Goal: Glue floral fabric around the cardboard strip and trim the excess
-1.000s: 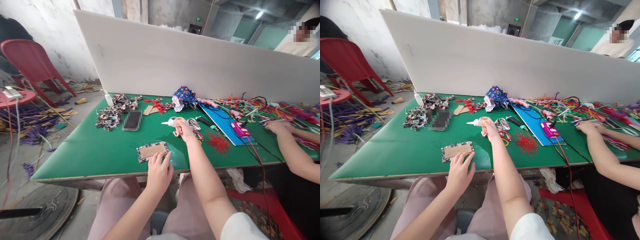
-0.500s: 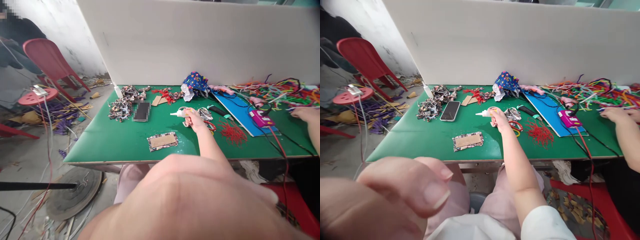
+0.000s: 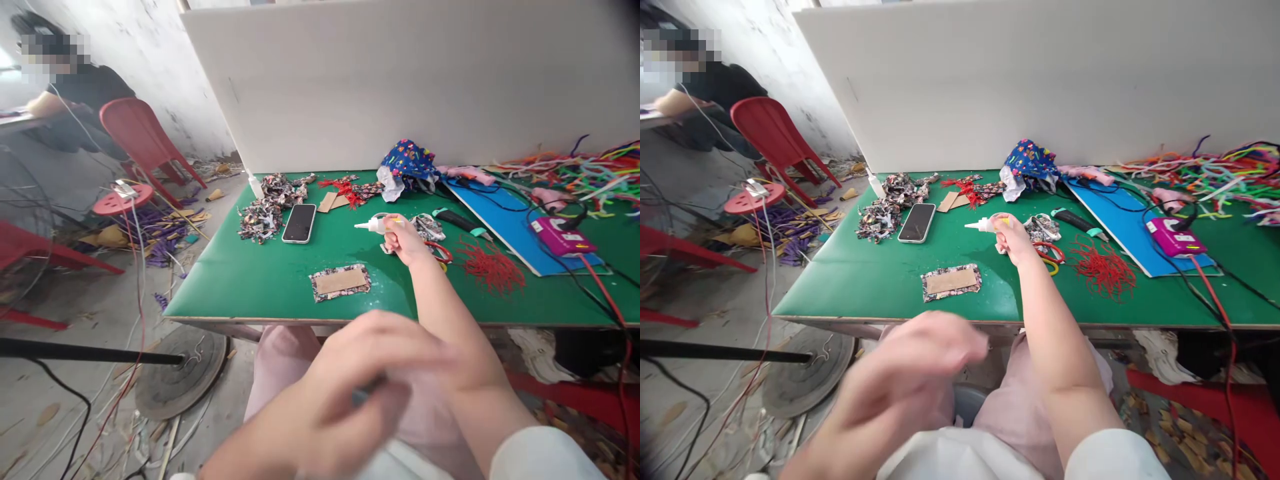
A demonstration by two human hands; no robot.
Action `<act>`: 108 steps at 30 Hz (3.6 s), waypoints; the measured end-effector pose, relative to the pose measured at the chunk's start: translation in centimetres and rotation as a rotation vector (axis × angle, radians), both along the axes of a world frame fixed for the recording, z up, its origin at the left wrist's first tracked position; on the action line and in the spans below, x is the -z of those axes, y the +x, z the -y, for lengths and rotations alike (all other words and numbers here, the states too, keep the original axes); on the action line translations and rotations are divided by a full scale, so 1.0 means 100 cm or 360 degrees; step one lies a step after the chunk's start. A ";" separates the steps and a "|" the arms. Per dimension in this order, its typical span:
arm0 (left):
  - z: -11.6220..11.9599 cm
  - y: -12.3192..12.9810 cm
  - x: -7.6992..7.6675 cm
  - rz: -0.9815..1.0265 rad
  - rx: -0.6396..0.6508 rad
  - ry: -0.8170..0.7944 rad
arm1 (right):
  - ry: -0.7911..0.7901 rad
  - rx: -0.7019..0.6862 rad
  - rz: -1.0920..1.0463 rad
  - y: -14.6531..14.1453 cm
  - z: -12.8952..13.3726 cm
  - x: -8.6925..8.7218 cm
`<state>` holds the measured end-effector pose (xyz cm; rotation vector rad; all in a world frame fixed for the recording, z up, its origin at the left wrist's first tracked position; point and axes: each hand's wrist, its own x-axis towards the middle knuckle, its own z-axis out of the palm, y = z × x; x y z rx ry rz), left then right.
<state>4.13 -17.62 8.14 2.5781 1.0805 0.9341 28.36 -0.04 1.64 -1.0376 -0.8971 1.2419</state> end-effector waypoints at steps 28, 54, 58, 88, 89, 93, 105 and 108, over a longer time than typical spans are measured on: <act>-0.063 0.054 0.107 -0.0369 -0.0593 0.0085 | 0.0102 0.0018 -0.0432 0.005 -0.001 -0.002; -0.062 0.057 0.106 -0.0422 -0.0600 0.0038 | 0.0081 -0.0103 -0.0160 -0.013 0.000 0.003; -0.060 0.058 0.105 -0.0435 -0.0538 0.0013 | 0.0091 -0.0125 -0.0089 -0.014 0.001 0.003; -0.047 0.044 0.103 -0.0207 -0.0421 0.0087 | 0.0068 0.0002 0.0158 -0.019 0.002 0.002; -0.047 0.049 0.102 -0.0227 -0.0404 0.0081 | 0.0082 0.0041 0.0197 -0.021 0.002 0.002; -0.052 0.061 0.102 -0.0266 -0.0411 0.0035 | 0.0090 0.0130 0.0344 -0.026 0.000 0.005; -0.058 0.060 0.111 -0.0274 -0.0419 0.0068 | 0.0127 0.0220 0.0426 -0.041 0.004 0.003; -0.057 0.060 0.113 -0.0253 -0.0435 0.0070 | 0.0049 0.0150 0.0278 -0.044 0.004 0.005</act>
